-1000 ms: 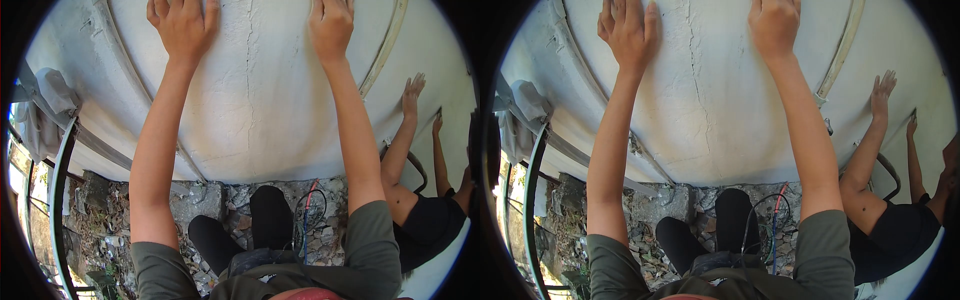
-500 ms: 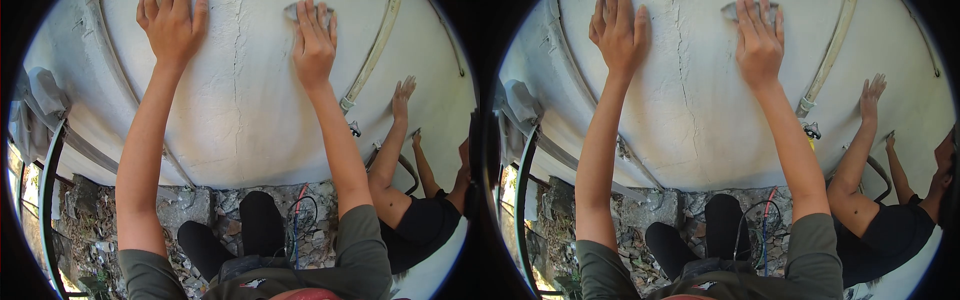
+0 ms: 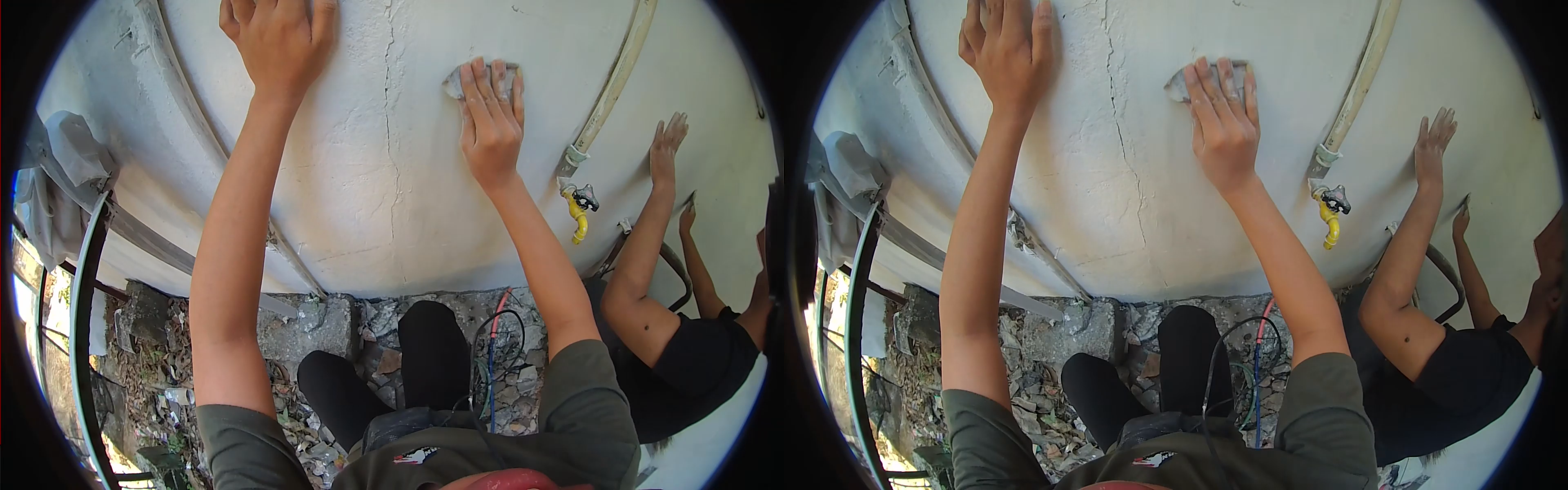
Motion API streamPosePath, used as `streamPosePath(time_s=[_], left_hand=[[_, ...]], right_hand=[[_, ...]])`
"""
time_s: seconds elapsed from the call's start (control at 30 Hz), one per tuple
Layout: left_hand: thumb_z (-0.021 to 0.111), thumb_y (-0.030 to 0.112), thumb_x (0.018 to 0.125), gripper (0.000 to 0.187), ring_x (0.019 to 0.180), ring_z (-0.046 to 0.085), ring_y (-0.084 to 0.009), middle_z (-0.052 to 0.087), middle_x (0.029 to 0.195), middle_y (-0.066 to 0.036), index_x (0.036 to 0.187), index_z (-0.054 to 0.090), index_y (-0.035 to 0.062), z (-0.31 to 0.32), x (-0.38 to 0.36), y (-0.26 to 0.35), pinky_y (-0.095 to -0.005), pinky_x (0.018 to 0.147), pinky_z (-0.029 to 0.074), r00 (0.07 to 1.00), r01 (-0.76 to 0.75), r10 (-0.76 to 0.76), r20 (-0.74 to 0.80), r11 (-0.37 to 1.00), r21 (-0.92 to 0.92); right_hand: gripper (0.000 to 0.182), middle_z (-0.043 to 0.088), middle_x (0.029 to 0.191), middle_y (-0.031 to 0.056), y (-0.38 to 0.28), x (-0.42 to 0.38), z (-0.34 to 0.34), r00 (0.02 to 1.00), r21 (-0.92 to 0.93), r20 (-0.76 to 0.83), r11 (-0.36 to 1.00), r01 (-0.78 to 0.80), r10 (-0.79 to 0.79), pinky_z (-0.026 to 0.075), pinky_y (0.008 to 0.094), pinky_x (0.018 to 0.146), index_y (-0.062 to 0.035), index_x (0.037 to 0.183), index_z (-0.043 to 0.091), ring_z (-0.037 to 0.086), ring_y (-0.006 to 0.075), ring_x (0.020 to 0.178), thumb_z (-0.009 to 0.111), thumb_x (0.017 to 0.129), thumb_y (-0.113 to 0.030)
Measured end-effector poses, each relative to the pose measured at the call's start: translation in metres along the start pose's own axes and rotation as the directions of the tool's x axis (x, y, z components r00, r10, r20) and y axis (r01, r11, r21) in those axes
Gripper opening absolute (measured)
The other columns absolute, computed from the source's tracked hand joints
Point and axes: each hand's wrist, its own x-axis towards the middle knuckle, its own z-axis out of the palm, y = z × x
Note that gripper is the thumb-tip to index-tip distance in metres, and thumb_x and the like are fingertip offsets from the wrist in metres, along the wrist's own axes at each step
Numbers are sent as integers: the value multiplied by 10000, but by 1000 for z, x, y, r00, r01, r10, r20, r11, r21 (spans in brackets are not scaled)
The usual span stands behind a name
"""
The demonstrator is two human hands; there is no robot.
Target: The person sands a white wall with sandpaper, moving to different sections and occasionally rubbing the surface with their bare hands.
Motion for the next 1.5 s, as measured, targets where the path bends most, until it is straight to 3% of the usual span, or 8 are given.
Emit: streamPosePath(time_s=[0.7,0.77,0.93,1.07,1.17,1.23,1.27,1.5], left_hand=[[413,264,1059,552,1562,226,-305,330,1671,-119,1583,401,89,13,-7,-10,-454,1252,126,997,-28,33,-64,997,77],[535,397,1062,422,1391,520,-205,610,1472,-22,1459,590,262,19,-2,-11,-425,1193,253,945,-114,90,-315,992,-60],[456,481,1072,466,1474,416,-246,548,1536,-21,1493,556,308,16,-2,-7,-431,1199,221,957,-83,24,-289,978,-192],[450,495,1073,457,1459,440,-256,553,1532,-16,1489,555,339,16,-1,-6,-438,1187,256,951,-99,35,-307,976,-196],[451,507,1068,469,1463,435,-264,556,1530,-16,1494,550,336,19,-1,-7,-443,1186,252,950,-91,24,-311,975,-204],[453,514,1065,473,1464,434,-269,547,1538,-18,1497,545,343,22,-2,-5,-448,1184,253,952,-83,13,-306,973,-216],[455,521,1061,477,1466,432,-273,538,1546,-20,1499,541,351,20,-3,-7,-454,1182,254,953,-76,7,-303,973,-216],[452,282,1038,566,1559,226,-316,337,1667,-125,1573,424,100,-5,-7,-5,-462,1246,133,999,28,-29,33,999,38]], right_hand=[[421,569,1478,183,7,110,0,992,-16,-123,1000,18,-20,331,501,1207,23,1409,583,468,381,1432,565,997,-59],[432,560,1488,183,16,144,9,987,-32,-160,999,17,-22,326,503,1210,22,1417,575,457,382,1440,562,991,-49],[436,573,1475,179,15,170,17,947,-11,-317,999,47,-48,328,500,1213,27,1404,585,467,373,1433,592,979,-70],[430,584,1466,170,1,102,9,996,-553,-22,831,62,-89,331,504,1213,13,1396,602,484,363,1423,613,978,-89],[437,596,1454,162,12,79,9,990,39,-127,997,63,-58,333,511,1212,-1,1395,608,503,356,1410,629,969,-94],[440,599,1450,161,36,97,4,920,-558,17,760,334,-393,333,518,1212,-2,1395,607,514,356,1400,632,965,-94],[436,601,1449,163,31,109,4,959,-376,-65,897,232,-276,336,515,1207,4,1392,606,515,360,1398,627,966,-85],[383,602,1436,184,14,143,10,963,-87,-268,995,-44,19,322,503,1213,21,1367,623,511,374,1397,579,996,-67]])
